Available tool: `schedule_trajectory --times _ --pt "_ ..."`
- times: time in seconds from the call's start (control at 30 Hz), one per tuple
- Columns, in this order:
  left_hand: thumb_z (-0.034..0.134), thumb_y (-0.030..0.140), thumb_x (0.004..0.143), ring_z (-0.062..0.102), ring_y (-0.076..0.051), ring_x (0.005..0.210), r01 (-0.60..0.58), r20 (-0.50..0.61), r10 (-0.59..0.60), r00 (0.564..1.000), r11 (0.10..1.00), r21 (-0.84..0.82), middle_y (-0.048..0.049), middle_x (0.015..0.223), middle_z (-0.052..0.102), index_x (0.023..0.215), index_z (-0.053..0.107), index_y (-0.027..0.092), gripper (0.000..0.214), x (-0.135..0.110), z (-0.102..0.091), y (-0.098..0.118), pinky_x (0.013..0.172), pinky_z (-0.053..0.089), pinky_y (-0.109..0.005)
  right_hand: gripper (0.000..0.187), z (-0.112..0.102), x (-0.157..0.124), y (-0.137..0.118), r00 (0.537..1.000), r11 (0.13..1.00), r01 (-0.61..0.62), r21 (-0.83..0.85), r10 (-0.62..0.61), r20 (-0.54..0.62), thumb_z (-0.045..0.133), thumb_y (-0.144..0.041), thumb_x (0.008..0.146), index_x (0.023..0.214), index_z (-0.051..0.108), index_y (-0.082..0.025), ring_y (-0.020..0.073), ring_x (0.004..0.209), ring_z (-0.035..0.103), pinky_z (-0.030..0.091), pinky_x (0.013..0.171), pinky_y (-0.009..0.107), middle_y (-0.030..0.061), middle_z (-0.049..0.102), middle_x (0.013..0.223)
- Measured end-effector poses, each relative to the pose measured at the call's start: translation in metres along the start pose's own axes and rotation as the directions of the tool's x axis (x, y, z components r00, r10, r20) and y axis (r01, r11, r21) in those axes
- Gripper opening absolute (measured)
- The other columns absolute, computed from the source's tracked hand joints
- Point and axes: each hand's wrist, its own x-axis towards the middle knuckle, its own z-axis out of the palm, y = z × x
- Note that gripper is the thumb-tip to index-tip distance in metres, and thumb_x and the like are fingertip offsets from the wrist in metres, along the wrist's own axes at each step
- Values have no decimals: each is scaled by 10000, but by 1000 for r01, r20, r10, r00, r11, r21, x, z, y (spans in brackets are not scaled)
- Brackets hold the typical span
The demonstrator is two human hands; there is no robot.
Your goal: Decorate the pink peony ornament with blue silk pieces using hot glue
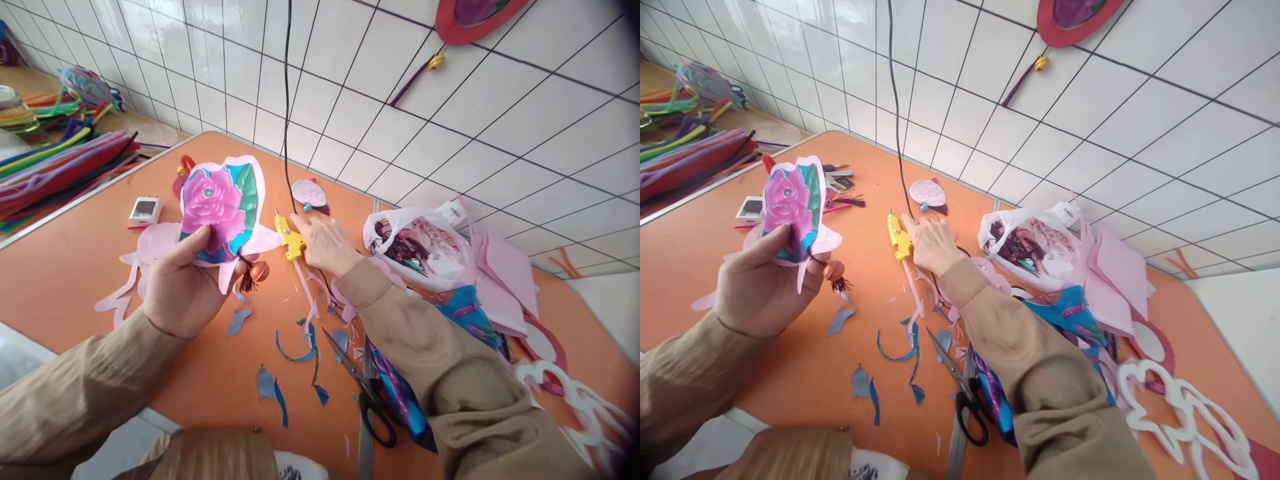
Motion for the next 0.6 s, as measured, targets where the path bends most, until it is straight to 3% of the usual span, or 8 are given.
schedule_trajectory --times 0.2,0.4,0.5,0.6 --pt "415 159 974 670 -172 542 43 -60 -41 997 998 37 -44 662 722 833 734 191 350 1 2 -7 479 538 -243 633 -8 11 0 999 1000 23 11 -22 -25 488 -26 865 1487 405 -109 245 1066 660 407 849 330 175 682 1139" --pt "490 155 951 708 -208 633 77 -92 -68 993 992 98 -22 753 757 1092 744 240 302 -1 4 -16 565 573 -310 584 -9 17 15 997 996 73 41 -73 -6 430 -63 896 1479 403 -55 242 1171 592 380 911 360 121 622 1228" --pt "439 141 981 665 -170 531 70 -150 -56 987 994 89 0 667 718 1110 717 228 319 -3 11 -18 479 531 -263 524 -14 2 16 994 994 102 48 -100 -50 469 -51 887 1410 494 -41 250 1196 555 370 952 392 119 615 1236" --pt "338 155 1025 642 -153 469 50 -134 -38 990 995 87 -2 590 685 1061 699 176 364 -7 18 -18 421 497 -230 326 -22 -39 0 986 976 113 187 -86 -146 495 -46 903 1188 653 -43 220 1144 570 400 911 329 126 646 1178"
